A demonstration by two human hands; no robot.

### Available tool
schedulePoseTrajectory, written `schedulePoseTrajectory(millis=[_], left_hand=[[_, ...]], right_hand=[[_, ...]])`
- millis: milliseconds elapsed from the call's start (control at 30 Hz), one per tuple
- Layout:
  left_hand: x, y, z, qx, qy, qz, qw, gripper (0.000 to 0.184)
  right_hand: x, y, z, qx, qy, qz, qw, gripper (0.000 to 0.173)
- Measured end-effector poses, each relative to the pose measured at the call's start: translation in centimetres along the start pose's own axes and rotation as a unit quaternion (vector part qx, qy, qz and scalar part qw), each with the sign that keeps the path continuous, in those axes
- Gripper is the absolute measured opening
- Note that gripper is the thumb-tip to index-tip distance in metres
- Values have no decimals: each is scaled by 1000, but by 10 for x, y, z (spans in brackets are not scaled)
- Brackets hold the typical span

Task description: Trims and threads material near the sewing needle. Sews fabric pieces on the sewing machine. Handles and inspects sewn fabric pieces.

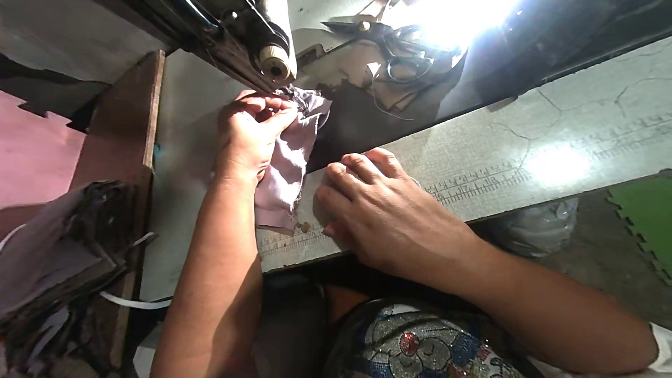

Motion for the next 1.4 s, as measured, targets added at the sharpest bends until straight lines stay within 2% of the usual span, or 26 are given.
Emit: schedulePoseTrajectory(millis=[200,667,767,833,933,1233,1400], left_hand=[[-1,0,-1,6,-3,-12,1000,12],[5,3,-2,24,-1,45,999,15],[3,4,0,38,2,48,998,15],[1,6,3,57,5,9,998,12],[-5,15,11,125,47,-47,990,14],[-5,13,12,105,-6,-81,991,15],[-5,13,13,74,-2,-79,994,15]], right_hand=[[1,1,0,-2,-2,-5,1000,34],[0,0,-1,-4,-1,-4,1000,34],[0,0,0,-4,4,-5,1000,33],[0,0,0,-4,2,-7,1000,32],[0,1,0,-2,3,-7,1000,33],[0,1,0,2,5,3,1000,33],[1,1,0,5,-1,5,1000,33]])
Point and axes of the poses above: each hand's wrist, its own z-axis away from the middle knuckle, its own x-axis out of the palm, y = z × x, the point moved 7 cm from there along -z, towards the middle knuckle, and after that the axes turned 12 degrees about -y, right-handed, at the moved point
